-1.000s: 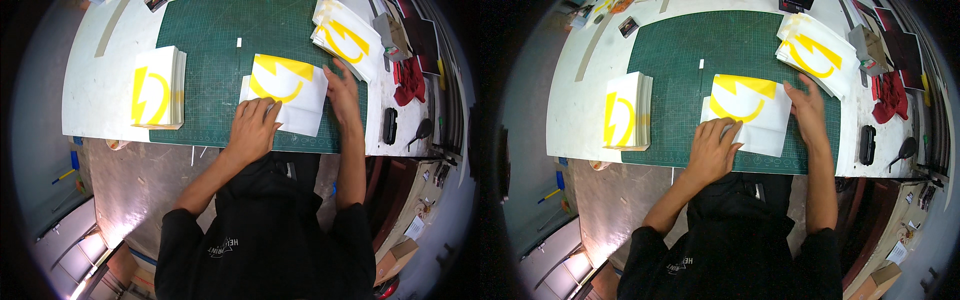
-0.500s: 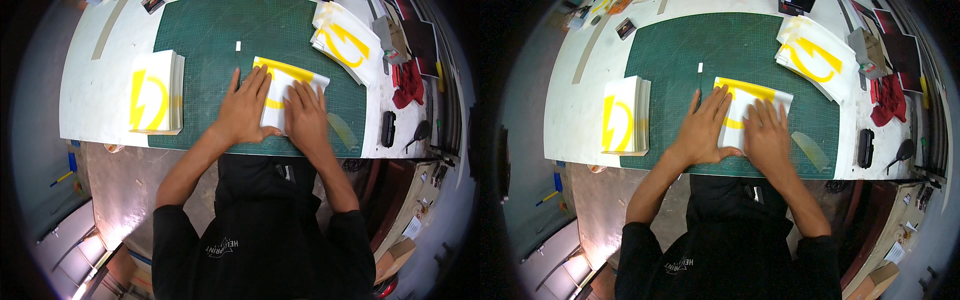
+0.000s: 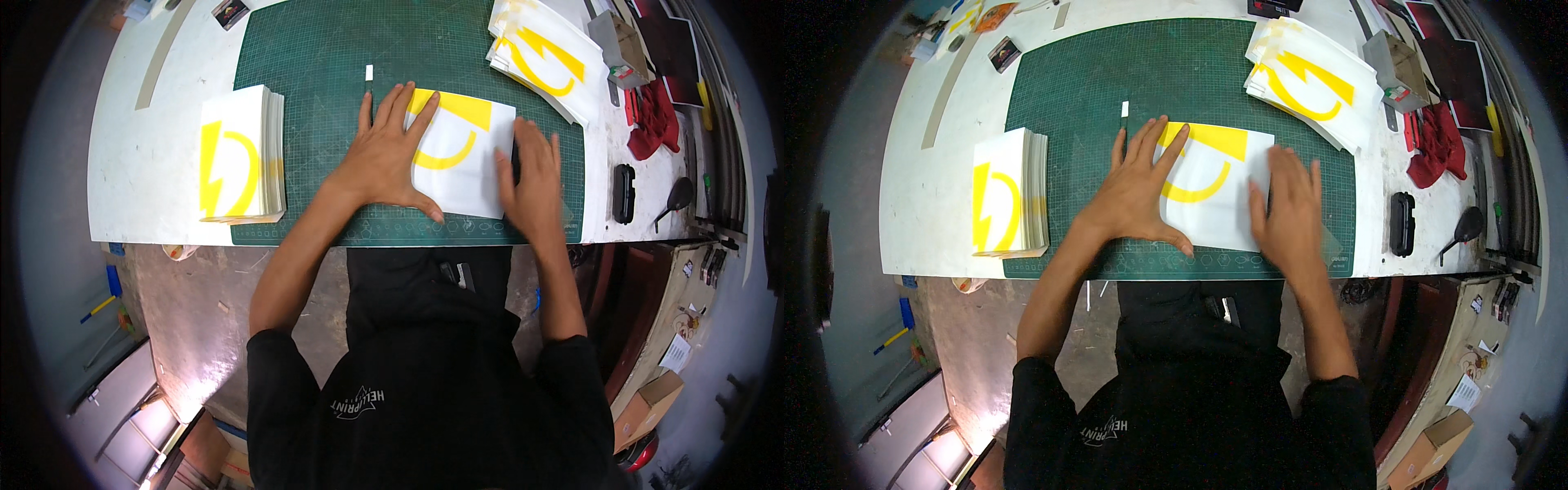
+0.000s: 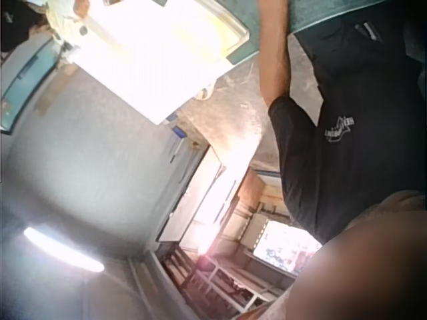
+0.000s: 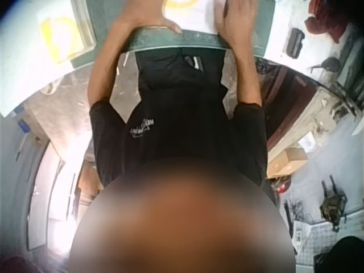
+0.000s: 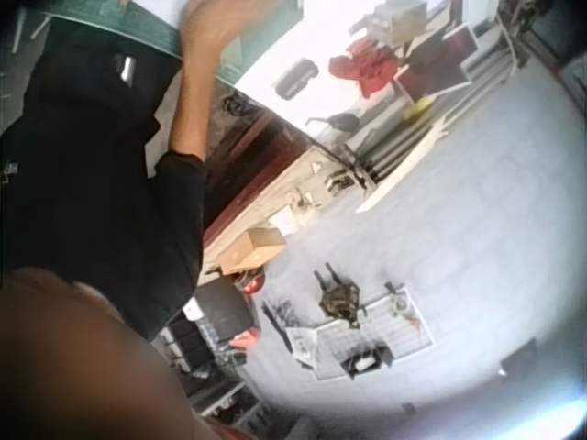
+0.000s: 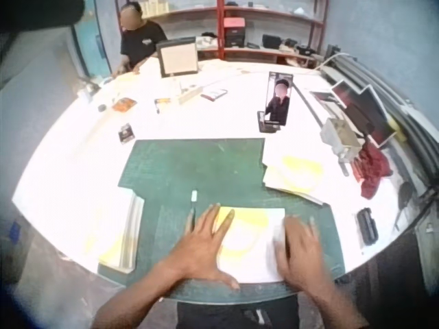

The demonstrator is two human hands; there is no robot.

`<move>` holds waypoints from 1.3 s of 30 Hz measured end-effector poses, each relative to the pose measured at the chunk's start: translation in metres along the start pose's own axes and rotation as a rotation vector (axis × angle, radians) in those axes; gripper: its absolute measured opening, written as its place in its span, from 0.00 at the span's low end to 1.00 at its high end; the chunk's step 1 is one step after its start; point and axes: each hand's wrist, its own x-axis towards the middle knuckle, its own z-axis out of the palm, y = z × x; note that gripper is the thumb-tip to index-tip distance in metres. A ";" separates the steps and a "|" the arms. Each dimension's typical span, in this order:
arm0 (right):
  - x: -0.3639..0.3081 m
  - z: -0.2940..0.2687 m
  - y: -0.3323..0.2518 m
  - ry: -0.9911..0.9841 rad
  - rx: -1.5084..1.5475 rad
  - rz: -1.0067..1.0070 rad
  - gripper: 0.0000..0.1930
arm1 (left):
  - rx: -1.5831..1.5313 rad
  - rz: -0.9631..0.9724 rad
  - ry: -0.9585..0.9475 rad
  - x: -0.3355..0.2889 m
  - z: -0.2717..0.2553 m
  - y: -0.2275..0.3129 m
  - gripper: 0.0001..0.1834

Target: The person places yellow graphic stickers onto white sheets on a green cutting mat, then uses a plastic squeegee to smooth each sticker. The person repeats this process for multiple sheets, stacking completed sheets to the side.

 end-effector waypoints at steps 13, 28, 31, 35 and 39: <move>-0.029 0.006 -0.020 0.030 0.230 -0.235 0.21 | -0.063 0.009 0.217 -0.060 0.028 0.035 0.27; -0.020 0.001 -0.017 -0.047 0.286 -0.091 0.13 | -0.180 -0.040 0.263 -0.040 0.012 0.001 0.18; -0.021 0.002 -0.015 0.003 0.229 -0.159 0.13 | -0.161 0.002 0.347 -0.045 0.015 0.004 0.15; -0.034 0.008 -0.014 0.042 0.211 -0.235 0.15 | -0.049 0.072 0.342 -0.058 0.023 0.009 0.20; -0.058 0.005 -0.022 -0.053 0.209 -0.269 0.19 | -0.054 0.095 0.270 -0.084 0.032 0.030 0.27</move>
